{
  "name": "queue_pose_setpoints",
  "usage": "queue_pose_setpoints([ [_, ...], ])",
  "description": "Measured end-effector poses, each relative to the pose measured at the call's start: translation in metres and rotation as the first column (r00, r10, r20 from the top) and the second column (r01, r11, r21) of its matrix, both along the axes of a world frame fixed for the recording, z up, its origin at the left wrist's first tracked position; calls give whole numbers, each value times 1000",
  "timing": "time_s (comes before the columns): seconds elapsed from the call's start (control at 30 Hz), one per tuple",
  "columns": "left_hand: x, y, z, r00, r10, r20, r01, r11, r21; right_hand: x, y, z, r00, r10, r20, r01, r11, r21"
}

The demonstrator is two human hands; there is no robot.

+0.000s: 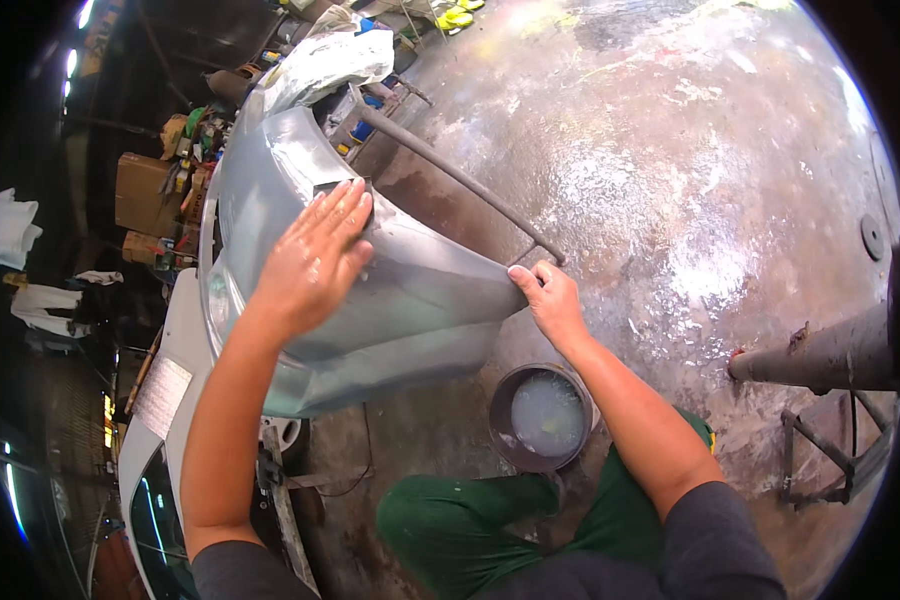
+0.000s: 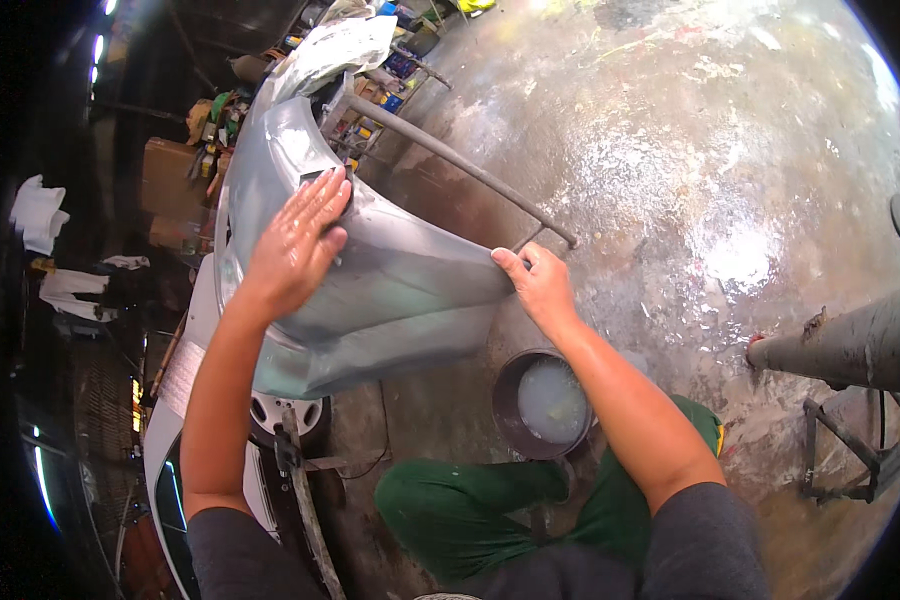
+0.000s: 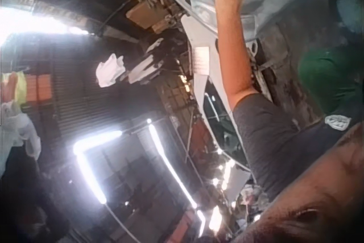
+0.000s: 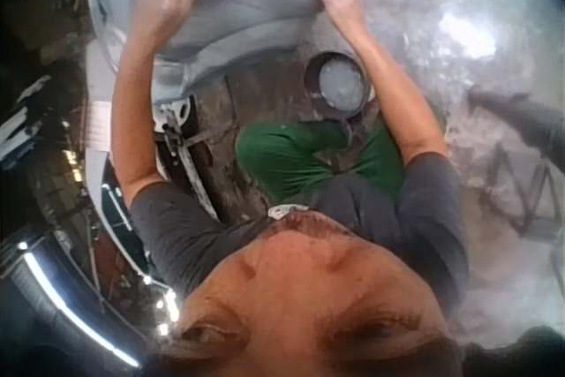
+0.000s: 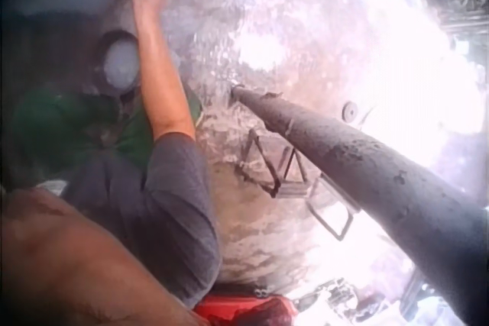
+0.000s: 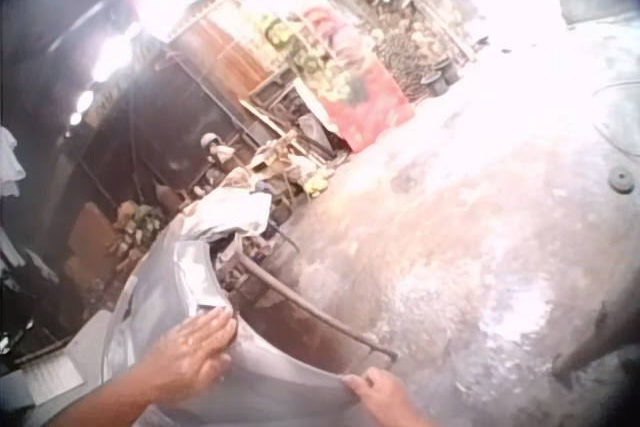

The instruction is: Sanding a car bumper with a sanding block and water.

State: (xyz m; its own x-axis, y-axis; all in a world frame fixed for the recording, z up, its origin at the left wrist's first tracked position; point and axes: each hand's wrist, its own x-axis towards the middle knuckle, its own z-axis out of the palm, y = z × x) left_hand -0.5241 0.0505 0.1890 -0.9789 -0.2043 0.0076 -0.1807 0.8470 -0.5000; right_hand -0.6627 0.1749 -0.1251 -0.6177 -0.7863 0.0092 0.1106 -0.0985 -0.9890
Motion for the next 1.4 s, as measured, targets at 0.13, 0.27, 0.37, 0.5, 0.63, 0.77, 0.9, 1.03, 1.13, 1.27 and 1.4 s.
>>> queue_pose_setpoints([
  [0.13,2,-79,54,884,438,-162,-394,886,244,14,-5,11,999,45,22,-44,999,-32],
  [0.27,15,-117,68,852,483,-200,-459,875,154,22,-13,14,999,44,15,-43,998,-53],
  [0.37,16,-53,14,919,349,-184,-330,936,123,4,-5,-2,1000,13,3,-13,1000,-23],
  [0.5,14,-43,18,961,271,-60,-264,959,104,0,-6,-5,999,17,-40,-18,1000,-16],
  [0.63,10,-140,90,827,541,-150,-527,840,126,25,-18,17,999,38,29,-34,993,-112],
  [0.77,13,-109,35,900,401,-171,-403,915,27,18,-13,5,997,30,71,-24,997,-76],
  [0.9,4,9,-37,975,118,-186,-152,972,-179,8,-9,-8,999,20,45,-17,998,-68],
  [1.03,1,77,-95,990,140,-28,-141,988,-64,14,-14,1,998,50,29,-49,997,-56],
  [1.13,2,85,-107,993,99,63,-105,990,97,15,-17,4,996,73,48,-70,995,-69],
  [1.27,8,50,-52,990,138,6,-137,985,-100,10,-12,8,997,47,57,-44,997,-56],
  [1.4,2,59,-77,968,185,-168,-219,952,-214,10,-6,11,998,59,22,-59,998,29],
])
